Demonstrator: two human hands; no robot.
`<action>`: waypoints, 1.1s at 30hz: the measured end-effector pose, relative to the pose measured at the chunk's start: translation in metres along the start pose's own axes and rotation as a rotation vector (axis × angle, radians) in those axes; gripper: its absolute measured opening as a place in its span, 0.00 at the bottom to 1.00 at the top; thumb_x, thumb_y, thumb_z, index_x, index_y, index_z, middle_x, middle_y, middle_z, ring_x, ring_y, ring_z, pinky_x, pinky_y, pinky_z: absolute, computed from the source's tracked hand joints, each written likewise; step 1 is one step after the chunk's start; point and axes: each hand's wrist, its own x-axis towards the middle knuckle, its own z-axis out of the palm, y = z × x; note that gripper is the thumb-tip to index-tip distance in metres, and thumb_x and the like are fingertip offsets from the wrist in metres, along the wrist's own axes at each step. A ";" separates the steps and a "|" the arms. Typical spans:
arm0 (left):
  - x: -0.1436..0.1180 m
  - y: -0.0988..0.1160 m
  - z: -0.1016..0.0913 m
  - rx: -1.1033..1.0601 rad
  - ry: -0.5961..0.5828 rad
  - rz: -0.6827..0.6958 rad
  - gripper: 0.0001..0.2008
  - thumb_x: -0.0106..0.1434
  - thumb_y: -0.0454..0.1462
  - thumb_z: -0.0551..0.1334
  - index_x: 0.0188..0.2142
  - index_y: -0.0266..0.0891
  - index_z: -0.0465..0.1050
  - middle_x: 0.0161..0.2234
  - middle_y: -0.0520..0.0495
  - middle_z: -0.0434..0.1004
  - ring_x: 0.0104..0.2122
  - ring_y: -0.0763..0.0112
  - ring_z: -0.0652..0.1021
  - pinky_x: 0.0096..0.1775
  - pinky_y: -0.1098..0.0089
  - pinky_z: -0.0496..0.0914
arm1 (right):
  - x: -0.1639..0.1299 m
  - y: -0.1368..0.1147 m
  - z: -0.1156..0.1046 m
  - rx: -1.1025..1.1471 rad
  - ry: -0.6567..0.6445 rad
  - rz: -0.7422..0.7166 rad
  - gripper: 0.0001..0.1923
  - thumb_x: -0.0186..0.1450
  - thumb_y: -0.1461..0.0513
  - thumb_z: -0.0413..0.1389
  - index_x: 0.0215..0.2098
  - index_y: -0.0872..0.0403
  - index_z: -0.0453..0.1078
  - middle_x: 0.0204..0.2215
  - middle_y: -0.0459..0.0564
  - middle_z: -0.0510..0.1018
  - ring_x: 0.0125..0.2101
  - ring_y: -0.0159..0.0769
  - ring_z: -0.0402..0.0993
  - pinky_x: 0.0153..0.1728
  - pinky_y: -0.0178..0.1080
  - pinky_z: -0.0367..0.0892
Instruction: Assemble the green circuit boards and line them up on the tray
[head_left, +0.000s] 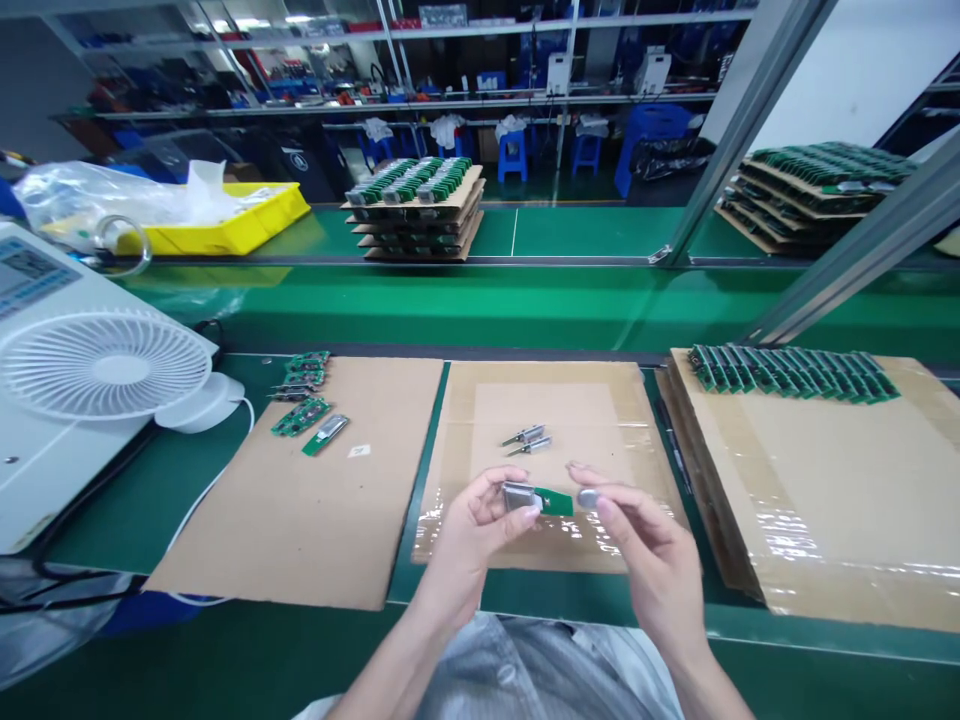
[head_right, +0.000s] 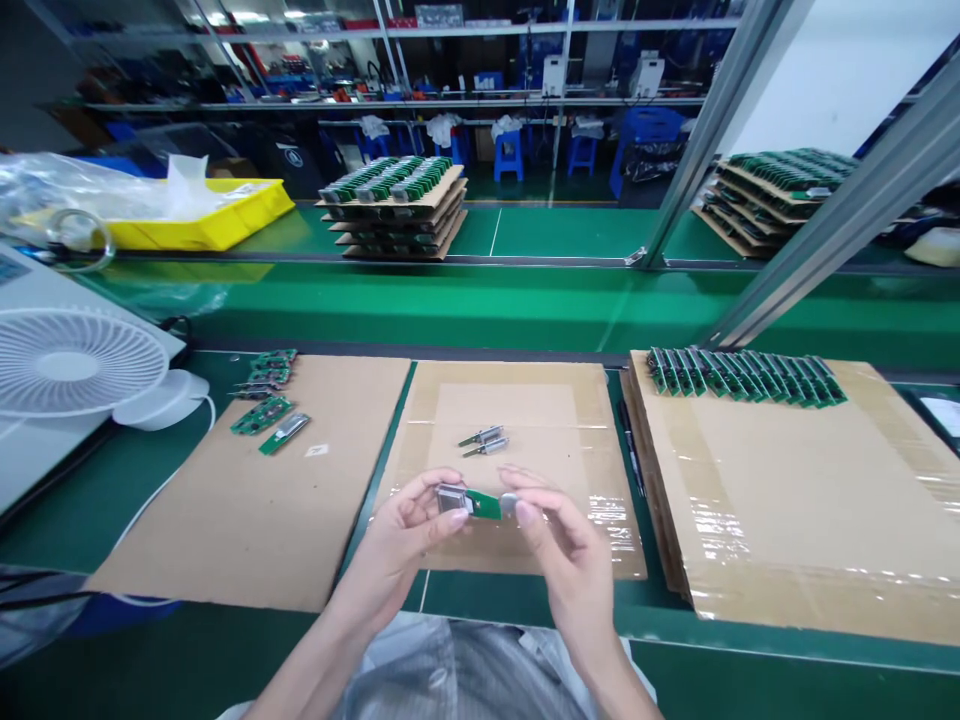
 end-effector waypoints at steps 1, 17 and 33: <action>0.000 0.000 0.002 0.027 0.029 0.039 0.19 0.51 0.33 0.70 0.42 0.39 0.69 0.33 0.51 0.76 0.33 0.75 0.76 0.37 0.76 0.68 | -0.003 -0.004 0.002 -0.014 -0.040 -0.030 0.06 0.63 0.60 0.56 0.34 0.50 0.76 0.42 0.50 0.80 0.49 0.42 0.73 0.52 0.46 0.66; -0.001 -0.012 0.016 -0.629 -0.103 -0.289 0.15 0.54 0.32 0.69 0.42 0.36 0.73 0.26 0.50 0.74 0.25 0.79 0.72 0.30 0.77 0.67 | -0.014 -0.013 -0.001 -0.342 0.067 -0.290 0.08 0.63 0.67 0.55 0.38 0.49 0.74 0.34 0.46 0.80 0.35 0.34 0.77 0.35 0.35 0.72; -0.008 -0.014 0.027 -0.451 -0.143 -0.160 0.31 0.55 0.35 0.69 0.57 0.41 0.63 0.20 0.52 0.73 0.17 0.80 0.69 0.22 0.79 0.62 | -0.005 -0.017 0.007 -0.525 -0.111 -0.410 0.11 0.65 0.67 0.52 0.43 0.52 0.73 0.37 0.49 0.80 0.36 0.32 0.77 0.39 0.32 0.72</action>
